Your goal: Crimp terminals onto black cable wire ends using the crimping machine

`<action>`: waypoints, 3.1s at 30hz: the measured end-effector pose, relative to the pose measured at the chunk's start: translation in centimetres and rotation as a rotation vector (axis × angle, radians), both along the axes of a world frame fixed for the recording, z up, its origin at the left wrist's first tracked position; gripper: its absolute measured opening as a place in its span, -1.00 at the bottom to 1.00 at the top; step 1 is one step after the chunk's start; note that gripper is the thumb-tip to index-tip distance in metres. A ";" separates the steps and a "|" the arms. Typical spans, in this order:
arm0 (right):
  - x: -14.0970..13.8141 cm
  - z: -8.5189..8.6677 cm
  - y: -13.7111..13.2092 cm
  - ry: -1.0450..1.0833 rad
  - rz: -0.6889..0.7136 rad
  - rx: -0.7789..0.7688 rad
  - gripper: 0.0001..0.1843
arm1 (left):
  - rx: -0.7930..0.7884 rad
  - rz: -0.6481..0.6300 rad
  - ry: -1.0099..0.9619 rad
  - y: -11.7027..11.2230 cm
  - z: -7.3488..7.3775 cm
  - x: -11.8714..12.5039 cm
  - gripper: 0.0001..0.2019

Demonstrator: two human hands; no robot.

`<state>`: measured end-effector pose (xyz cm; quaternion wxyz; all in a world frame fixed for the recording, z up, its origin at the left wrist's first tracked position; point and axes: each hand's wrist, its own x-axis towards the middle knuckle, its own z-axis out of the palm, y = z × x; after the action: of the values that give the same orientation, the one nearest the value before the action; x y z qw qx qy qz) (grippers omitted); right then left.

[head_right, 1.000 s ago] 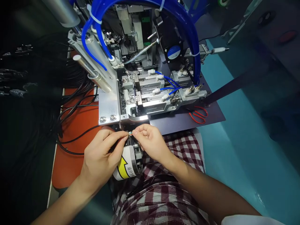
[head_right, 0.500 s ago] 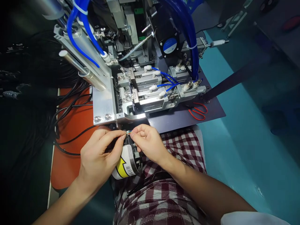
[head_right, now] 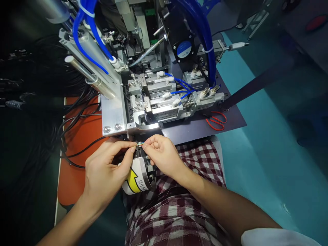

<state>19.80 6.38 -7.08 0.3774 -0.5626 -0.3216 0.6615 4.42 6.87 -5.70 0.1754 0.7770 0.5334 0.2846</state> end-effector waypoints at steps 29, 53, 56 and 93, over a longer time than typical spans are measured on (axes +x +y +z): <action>0.2 -0.4 -0.5 -0.248 0.009 0.240 -0.86 | 0.156 -0.034 0.005 0.1 -0.9 0.0 -0.90; 0.0 -0.2 0.5 0.007 -0.019 -0.040 -0.83 | 0.116 -0.033 0.009 -0.1 -0.8 -0.1 -0.89; 0.5 -0.1 -0.2 -0.131 -0.016 0.058 -0.81 | 0.100 -0.003 -0.016 -0.1 -0.9 -0.2 -0.91; -0.8 -0.5 0.8 -0.005 -0.088 -0.049 -0.86 | 0.087 -0.133 -0.029 -0.3 -0.6 -0.9 -0.76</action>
<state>19.03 7.17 -7.63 0.3916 -0.5870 -0.2813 0.6503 3.49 6.57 -6.32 0.1676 0.8135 0.4650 0.3063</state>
